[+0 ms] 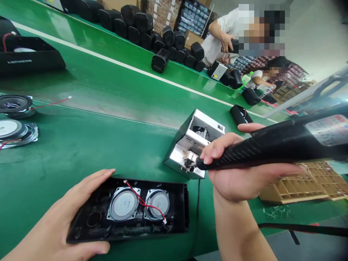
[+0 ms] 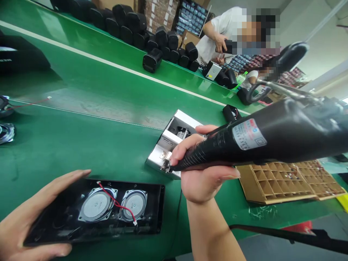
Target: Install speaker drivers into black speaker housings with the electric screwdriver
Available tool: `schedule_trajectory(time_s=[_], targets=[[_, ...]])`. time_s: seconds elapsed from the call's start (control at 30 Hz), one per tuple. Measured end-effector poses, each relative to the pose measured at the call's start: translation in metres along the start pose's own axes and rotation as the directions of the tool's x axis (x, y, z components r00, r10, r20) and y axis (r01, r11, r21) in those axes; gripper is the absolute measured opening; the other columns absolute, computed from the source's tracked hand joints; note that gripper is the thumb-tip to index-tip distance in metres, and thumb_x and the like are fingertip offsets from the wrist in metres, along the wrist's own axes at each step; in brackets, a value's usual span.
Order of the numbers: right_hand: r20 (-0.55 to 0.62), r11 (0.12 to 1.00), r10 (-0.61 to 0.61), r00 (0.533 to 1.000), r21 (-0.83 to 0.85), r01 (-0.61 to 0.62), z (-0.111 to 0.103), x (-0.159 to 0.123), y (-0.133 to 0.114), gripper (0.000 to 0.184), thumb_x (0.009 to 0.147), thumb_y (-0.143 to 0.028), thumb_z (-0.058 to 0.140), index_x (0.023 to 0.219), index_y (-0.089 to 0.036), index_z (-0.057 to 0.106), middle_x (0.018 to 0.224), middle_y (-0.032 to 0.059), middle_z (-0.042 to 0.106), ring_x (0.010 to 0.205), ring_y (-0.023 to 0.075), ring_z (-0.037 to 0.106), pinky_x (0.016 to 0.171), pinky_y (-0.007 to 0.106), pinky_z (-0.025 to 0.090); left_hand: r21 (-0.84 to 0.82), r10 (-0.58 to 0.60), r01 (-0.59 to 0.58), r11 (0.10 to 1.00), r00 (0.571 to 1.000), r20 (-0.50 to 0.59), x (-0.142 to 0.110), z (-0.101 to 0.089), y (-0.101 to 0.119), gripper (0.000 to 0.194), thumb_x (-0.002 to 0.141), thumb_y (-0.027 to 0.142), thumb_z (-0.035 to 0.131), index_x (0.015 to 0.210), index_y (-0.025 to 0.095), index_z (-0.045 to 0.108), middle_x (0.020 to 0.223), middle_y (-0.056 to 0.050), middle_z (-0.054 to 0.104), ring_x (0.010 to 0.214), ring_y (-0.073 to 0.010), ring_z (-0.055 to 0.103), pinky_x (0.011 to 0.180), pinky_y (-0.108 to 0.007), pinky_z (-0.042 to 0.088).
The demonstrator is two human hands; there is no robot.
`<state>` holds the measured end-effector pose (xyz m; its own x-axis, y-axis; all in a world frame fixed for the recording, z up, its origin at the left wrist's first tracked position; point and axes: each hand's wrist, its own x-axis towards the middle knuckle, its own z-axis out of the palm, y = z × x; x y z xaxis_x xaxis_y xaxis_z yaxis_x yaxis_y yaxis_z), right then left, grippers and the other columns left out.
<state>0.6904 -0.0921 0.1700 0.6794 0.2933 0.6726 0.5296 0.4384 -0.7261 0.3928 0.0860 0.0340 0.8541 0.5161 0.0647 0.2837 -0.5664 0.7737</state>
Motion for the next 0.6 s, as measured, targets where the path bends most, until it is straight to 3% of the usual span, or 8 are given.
schedule_trajectory(time_s=[0.17, 0.33, 0.6], targets=[[-0.026, 0.997, 0.035, 0.999, 0.07, -0.033, -0.003, 0.001, -0.002, 0.061, 0.111, -0.083, 0.066, 0.122, -0.023, 0.07, 0.065, -0.0059, 0.068, 0.041, 0.019, 0.054, 0.036, 0.03, 0.046, -0.014, -0.008, 0.008, 1.0, 1.0, -0.008, 0.0, -0.001, 0.0, 0.104, 0.083, 0.094, 0.075, 0.174, 0.061, 0.037, 0.181, 0.001, 0.055, 0.165, -0.0466, 0.055, 0.137, -0.074, 0.045], [0.063, 0.997, 0.039, 0.997, 0.07, -0.044, -0.01, 0.002, 0.004, 0.061, 0.106, -0.086, 0.072, 0.12, -0.026, 0.073, 0.067, -0.0044, 0.07, 0.044, 0.0217, 0.059, 0.038, 0.032, 0.049, -0.019, -0.013, 0.013, 1.0, 1.0, -0.015, -0.001, 0.0, 0.0, 0.103, 0.084, 0.096, 0.073, 0.174, 0.061, 0.038, 0.18, 0.001, 0.056, 0.164, -0.046, 0.057, 0.135, -0.073, 0.047], [0.026, 0.999, 0.007, 1.0, 0.046, -0.008, 0.005, -0.005, 0.005, 0.071, 0.107, -0.092, 0.065, 0.133, -0.027, 0.073, 0.065, -0.0067, 0.068, 0.04, 0.0189, 0.051, 0.037, 0.029, 0.046, -0.049, 0.001, -0.002, 0.999, 0.999, -0.033, 0.0, 0.003, 0.003, 0.103, 0.083, 0.103, 0.067, 0.173, 0.062, 0.04, 0.18, -0.001, 0.055, 0.163, -0.0489, 0.055, 0.137, -0.078, 0.042]])
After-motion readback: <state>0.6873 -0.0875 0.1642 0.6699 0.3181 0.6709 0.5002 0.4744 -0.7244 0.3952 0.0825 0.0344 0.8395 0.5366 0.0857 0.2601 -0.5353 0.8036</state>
